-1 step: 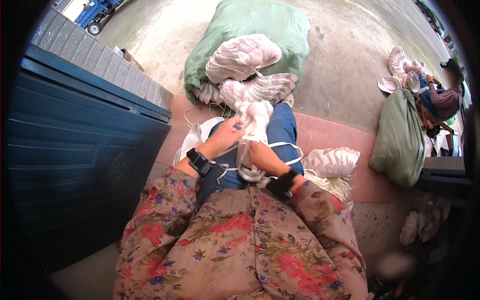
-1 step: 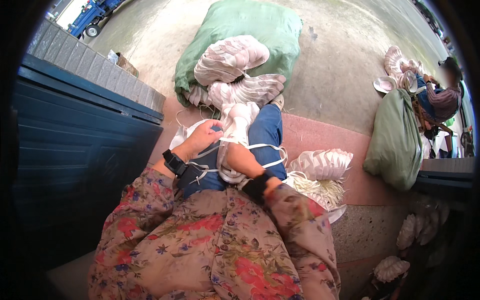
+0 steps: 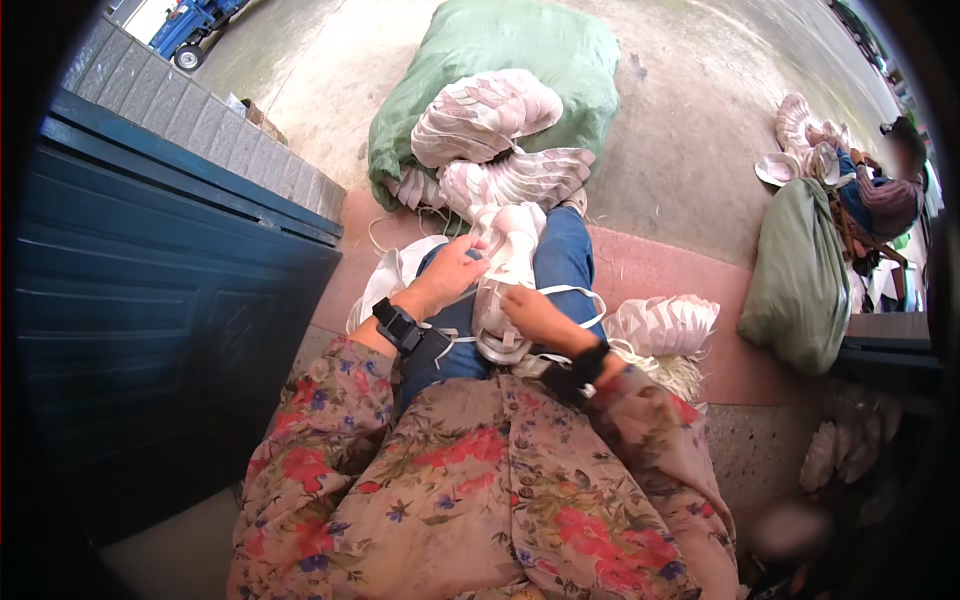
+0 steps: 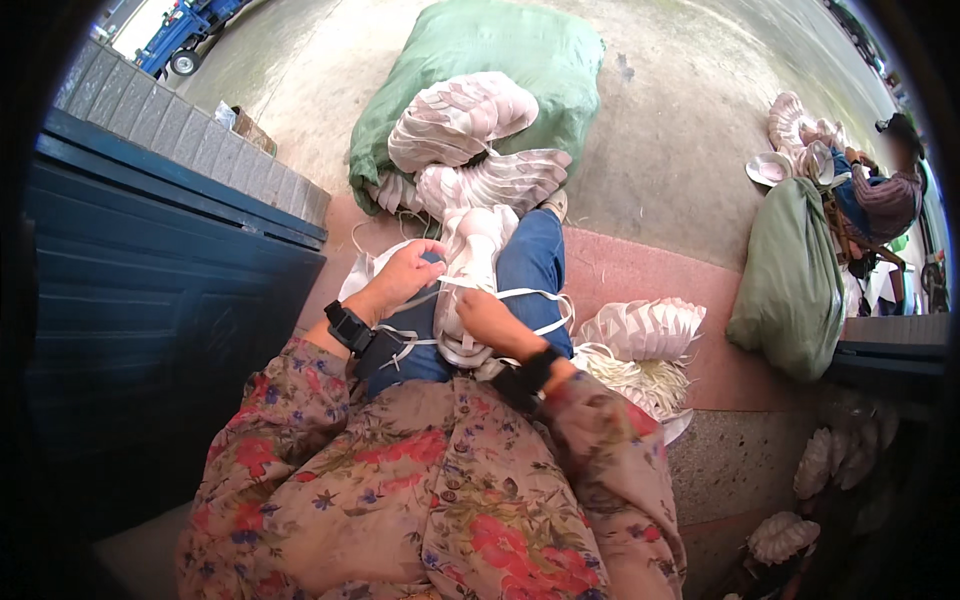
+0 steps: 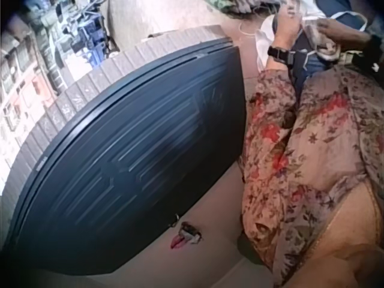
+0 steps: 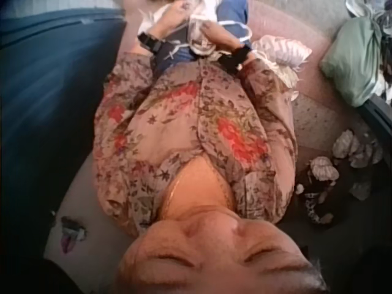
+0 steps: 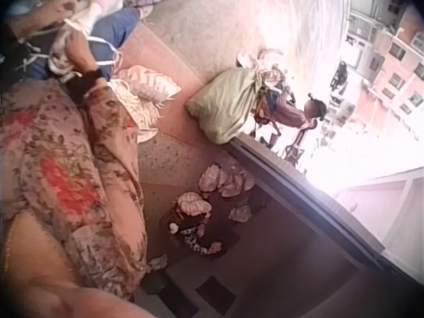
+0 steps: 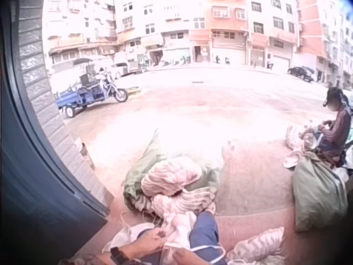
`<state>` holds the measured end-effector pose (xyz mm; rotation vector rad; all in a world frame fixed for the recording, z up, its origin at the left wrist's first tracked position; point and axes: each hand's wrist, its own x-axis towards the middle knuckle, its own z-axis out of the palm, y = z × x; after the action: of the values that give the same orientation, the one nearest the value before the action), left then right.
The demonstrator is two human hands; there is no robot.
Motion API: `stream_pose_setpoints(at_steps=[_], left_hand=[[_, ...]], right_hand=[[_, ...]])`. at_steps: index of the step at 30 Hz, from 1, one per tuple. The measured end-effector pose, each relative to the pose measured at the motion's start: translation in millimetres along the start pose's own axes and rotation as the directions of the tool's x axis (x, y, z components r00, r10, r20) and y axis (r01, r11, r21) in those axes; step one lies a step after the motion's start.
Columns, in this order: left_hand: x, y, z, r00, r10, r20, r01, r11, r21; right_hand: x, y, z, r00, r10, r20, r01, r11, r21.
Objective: The recorder uses elastic bands to bundle together white shoe upper components.
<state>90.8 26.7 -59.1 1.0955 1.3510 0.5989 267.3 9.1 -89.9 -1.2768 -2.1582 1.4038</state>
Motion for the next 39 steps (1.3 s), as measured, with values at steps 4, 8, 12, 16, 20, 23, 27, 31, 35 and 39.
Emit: stream_pose_setpoints(at_steps=[4,8,12,16,20,23,27,31,35,39], left_hand=[[-3,-3,-1,0.997,-0.062,-0.047,0.059,0.996,-0.072],[5,-11,8,0.997,-0.016,-0.077,0.025,0.993,0.113],[14,-16,13,0.977,0.211,-0.032,-0.164,0.841,0.516],[9,-11,12,0.977,0.178,0.116,-0.212,0.837,0.505],[14,-5,16,0.945,0.137,0.296,-0.286,0.784,0.552],[17,5,15,0.924,0.022,0.382,-0.263,0.761,0.593],[8,26,4,0.838,0.245,0.488,-0.497,0.714,0.493],[-27,70,-46,0.935,0.294,0.196,-0.258,0.947,-0.189],[-56,103,-141,0.882,0.307,-0.358,-0.470,0.629,-0.619],[-72,83,-203,0.789,0.232,-0.569,-0.581,0.580,-0.570]], right_hand=[[-67,-39,-120,0.987,0.018,-0.159,0.124,0.547,0.828],[-123,-96,-212,0.800,0.066,-0.596,0.588,0.113,0.801],[-158,-93,-247,0.668,-0.330,-0.667,0.680,-0.092,0.727],[-165,-75,-243,0.624,-0.317,-0.715,0.762,0.042,0.646],[-176,-63,-242,0.604,-0.220,-0.766,0.796,0.212,0.567],[-179,-52,-244,0.625,-0.171,-0.762,0.774,0.266,0.575],[-160,-43,-233,0.625,0.246,-0.741,0.663,0.334,0.670],[-104,-27,-183,0.645,0.428,-0.633,0.260,0.655,0.709],[-58,24,-96,0.858,0.086,-0.506,0.088,0.947,0.309],[-37,39,-38,0.934,0.150,-0.324,-0.115,0.985,0.125]])
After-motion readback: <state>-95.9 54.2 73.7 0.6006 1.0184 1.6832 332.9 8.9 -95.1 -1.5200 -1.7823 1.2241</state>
